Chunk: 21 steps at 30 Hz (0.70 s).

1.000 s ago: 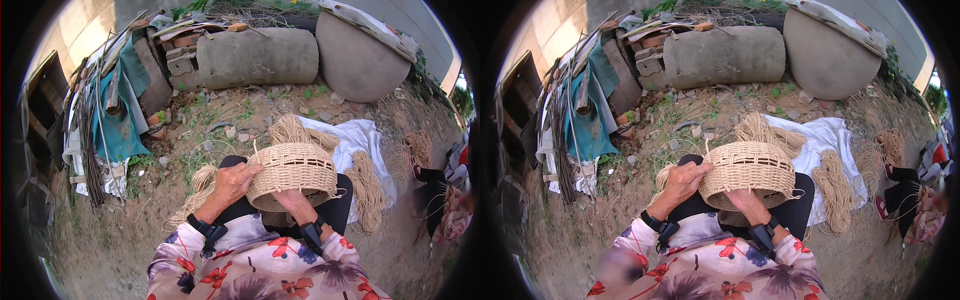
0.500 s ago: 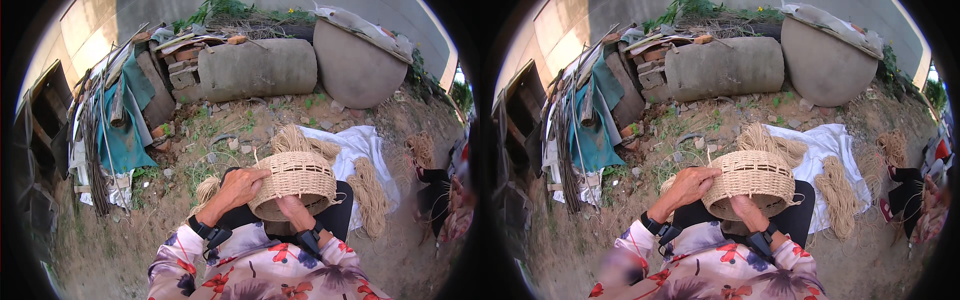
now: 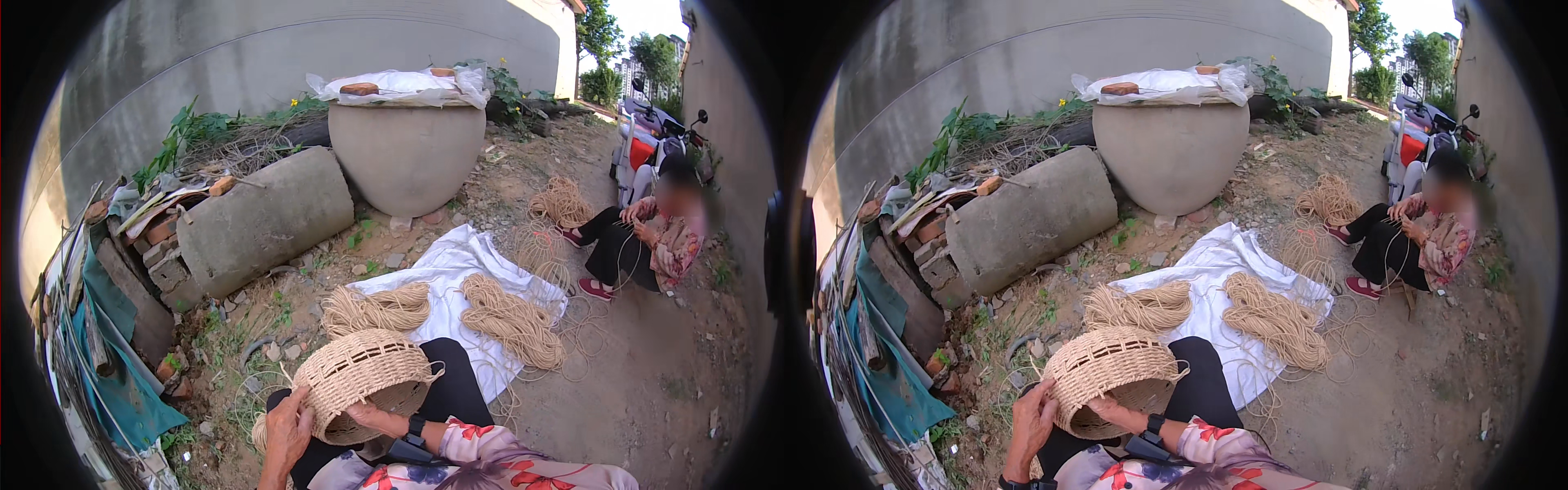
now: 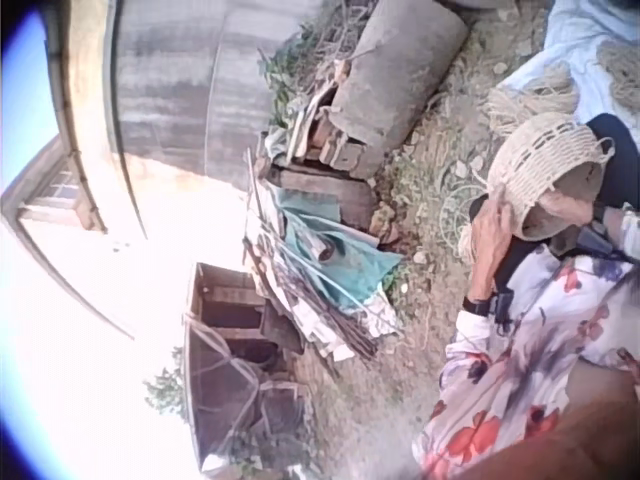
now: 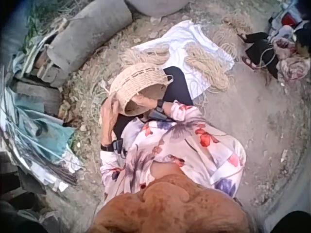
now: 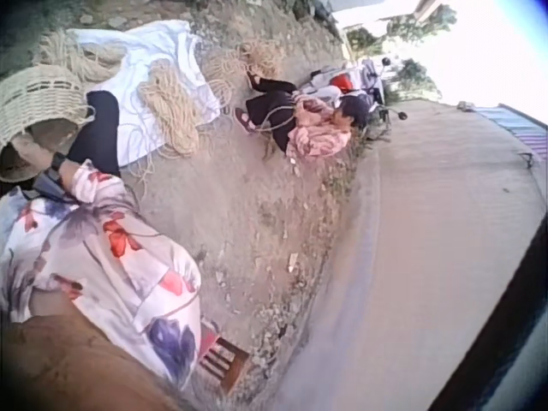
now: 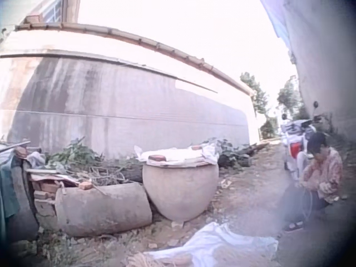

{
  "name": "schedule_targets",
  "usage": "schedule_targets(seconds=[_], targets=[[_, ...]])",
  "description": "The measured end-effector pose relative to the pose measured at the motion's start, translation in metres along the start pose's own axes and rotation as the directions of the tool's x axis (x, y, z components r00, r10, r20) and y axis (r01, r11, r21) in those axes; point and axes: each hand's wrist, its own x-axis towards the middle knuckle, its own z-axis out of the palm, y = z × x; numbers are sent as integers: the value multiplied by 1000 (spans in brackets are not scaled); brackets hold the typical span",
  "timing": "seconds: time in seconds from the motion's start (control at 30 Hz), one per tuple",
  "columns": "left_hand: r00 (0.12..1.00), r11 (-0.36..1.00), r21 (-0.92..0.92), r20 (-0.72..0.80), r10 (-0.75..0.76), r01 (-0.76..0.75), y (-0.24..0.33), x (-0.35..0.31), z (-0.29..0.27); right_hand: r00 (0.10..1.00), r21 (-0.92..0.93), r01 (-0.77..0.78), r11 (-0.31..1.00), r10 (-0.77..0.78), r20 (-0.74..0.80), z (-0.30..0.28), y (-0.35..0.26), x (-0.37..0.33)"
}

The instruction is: Weaving a basket using dried plant fibers in an outdoor setting.

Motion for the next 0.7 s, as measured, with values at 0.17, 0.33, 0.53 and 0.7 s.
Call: schedule_targets(seconds=[0.17, 0.33, 0.53, 0.7], targets=[[977, 996, -52, -194, -86, 78, -9, 3, 4, 1000, -65, -1, 998, 2, 16, 0, 1, 3], [976, 999, -47, -217, -29, 20, -24, 10, 18, 1000, -96, 5, 995, -3, 21, -2, 3, 3], [931, 928, -212, -135, -338, 307, -20, 8, 11, 1000, -118, 4, 993, -1, 23, -6, 2, 1], [978, 972, -179, -115, -172, 150, -19, 13, 13, 1000, -147, 19, 989, -15, 25, -6, -7, -6]])
